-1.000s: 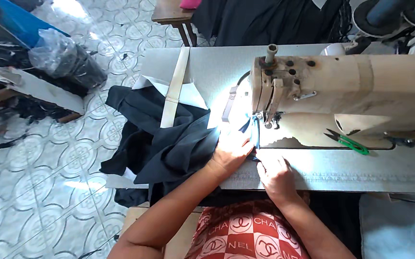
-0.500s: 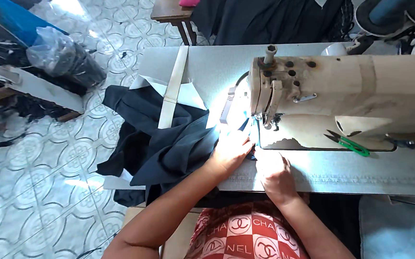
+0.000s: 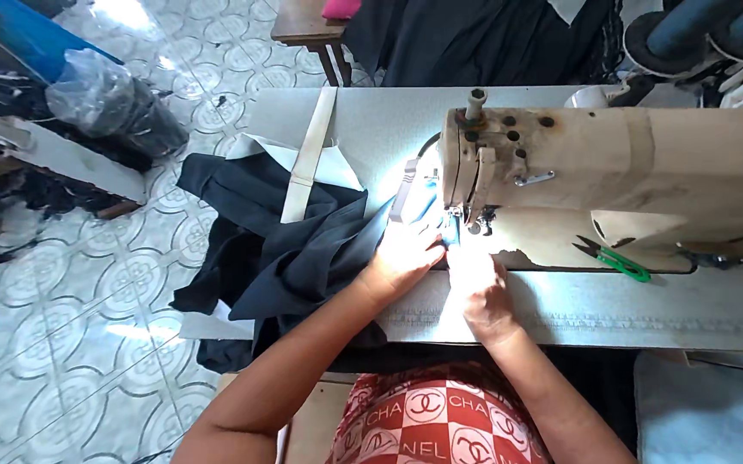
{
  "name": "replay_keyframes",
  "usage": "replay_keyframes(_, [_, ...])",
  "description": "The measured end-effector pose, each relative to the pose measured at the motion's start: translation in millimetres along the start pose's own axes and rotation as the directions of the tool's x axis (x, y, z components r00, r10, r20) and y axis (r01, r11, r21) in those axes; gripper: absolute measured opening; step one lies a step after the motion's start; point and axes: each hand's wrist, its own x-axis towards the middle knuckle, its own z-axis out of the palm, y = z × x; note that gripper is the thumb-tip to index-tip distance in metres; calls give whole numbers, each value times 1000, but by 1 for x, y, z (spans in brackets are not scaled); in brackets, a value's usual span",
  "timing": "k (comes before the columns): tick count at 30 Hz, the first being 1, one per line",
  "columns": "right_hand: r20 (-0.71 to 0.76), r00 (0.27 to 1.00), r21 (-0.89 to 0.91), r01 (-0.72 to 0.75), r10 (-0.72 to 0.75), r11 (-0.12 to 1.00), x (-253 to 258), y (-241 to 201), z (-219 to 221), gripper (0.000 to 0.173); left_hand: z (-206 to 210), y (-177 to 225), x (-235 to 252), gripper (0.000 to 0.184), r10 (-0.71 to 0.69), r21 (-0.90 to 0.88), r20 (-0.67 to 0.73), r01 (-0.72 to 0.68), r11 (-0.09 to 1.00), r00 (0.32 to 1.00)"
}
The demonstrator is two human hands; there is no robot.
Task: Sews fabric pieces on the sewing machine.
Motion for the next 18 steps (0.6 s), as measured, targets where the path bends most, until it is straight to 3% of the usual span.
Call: replay_keyframes(18, [86, 996, 30, -40, 38, 999, 2, -4, -8, 27, 3, -2, -4, 24, -98, -7, 30, 98, 995, 995])
